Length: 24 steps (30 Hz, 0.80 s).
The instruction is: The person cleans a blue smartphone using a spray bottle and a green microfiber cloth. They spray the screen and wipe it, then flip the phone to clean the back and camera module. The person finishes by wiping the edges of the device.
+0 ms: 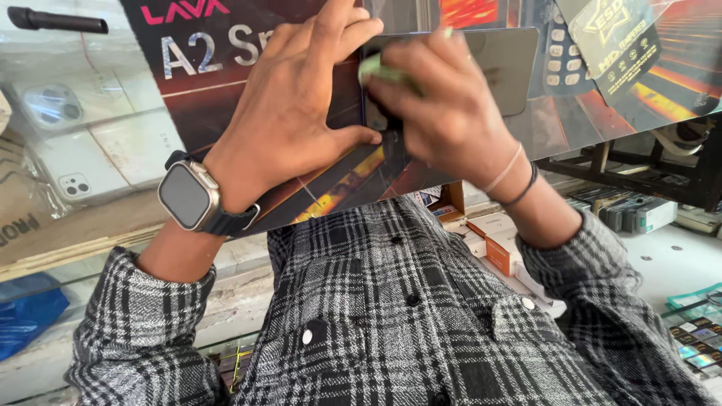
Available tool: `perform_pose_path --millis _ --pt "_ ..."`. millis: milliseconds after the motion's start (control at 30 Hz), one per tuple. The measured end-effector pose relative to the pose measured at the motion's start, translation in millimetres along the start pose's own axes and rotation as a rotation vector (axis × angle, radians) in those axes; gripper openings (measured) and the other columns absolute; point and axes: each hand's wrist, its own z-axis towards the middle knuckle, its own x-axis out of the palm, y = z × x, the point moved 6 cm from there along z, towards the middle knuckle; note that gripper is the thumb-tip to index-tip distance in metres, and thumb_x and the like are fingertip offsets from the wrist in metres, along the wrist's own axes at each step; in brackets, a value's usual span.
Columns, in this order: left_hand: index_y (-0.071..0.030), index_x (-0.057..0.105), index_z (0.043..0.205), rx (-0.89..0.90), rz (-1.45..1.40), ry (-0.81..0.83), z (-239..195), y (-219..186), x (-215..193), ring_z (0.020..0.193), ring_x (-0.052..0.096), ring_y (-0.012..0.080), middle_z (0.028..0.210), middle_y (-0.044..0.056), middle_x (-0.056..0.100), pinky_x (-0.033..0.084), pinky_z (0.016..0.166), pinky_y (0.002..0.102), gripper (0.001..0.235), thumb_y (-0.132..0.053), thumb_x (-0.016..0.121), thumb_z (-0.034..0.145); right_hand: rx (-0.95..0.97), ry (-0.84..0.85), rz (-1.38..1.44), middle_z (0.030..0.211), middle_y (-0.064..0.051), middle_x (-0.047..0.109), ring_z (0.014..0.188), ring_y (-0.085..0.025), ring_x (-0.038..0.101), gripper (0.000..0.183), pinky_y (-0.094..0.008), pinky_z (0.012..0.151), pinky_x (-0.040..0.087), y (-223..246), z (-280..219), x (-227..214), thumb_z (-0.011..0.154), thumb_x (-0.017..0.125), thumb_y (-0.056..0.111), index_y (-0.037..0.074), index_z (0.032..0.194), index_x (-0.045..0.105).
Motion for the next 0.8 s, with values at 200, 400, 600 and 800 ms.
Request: perform_pose_path --millis 200,400,600,800 --pt "0.002 0.019 0.157 0.071 0.039 0.02 1 -7 -3 0.138 0.051 0.0368 0.146 0.019 0.056 0.039 0.109 0.048 0.124 -0.029 0.098 0.066 -0.015 0.059 0.094 0.12 -0.013 0.06 0.105 -0.032 0.059 0.045 -0.045 0.091 0.049 17 -22 2 0.076 0.071 0.002 -0.003 0.121 0.072" --pt "-0.008 0.03 0.148 -0.021 0.08 0.021 8 -8 0 0.128 0.057 0.0334 0.142 0.02 0.059 0.041 0.105 0.045 0.114 -0.029 0.103 0.063 0.175 -0.148 -0.002 0.124 -0.013 0.059 0.107 -0.031 0.058 0.041 -0.042 0.093 0.048 1 -9 13 0.084 0.068 -0.006 -0.003 0.125 0.071" --pt "-0.001 0.019 0.154 -0.019 0.027 -0.001 6 -5 0 0.129 0.057 0.0336 0.142 0.014 0.063 0.039 0.109 0.046 0.122 -0.031 0.104 0.07 0.477 -0.343 -0.142 0.122 -0.016 0.06 0.111 -0.035 0.06 0.042 -0.042 0.094 0.049 -32 -56 -4 0.086 0.065 -0.014 0.003 0.124 0.074" --pt "-0.003 0.02 0.156 -0.009 0.038 -0.003 7 -7 2 0.133 0.055 0.0331 0.142 0.013 0.063 0.039 0.111 0.047 0.122 -0.029 0.103 0.071 0.704 -0.467 -0.179 0.119 -0.016 0.062 0.109 -0.033 0.064 0.042 -0.042 0.093 0.052 -52 -93 -33 0.088 0.062 -0.017 0.002 0.123 0.074"
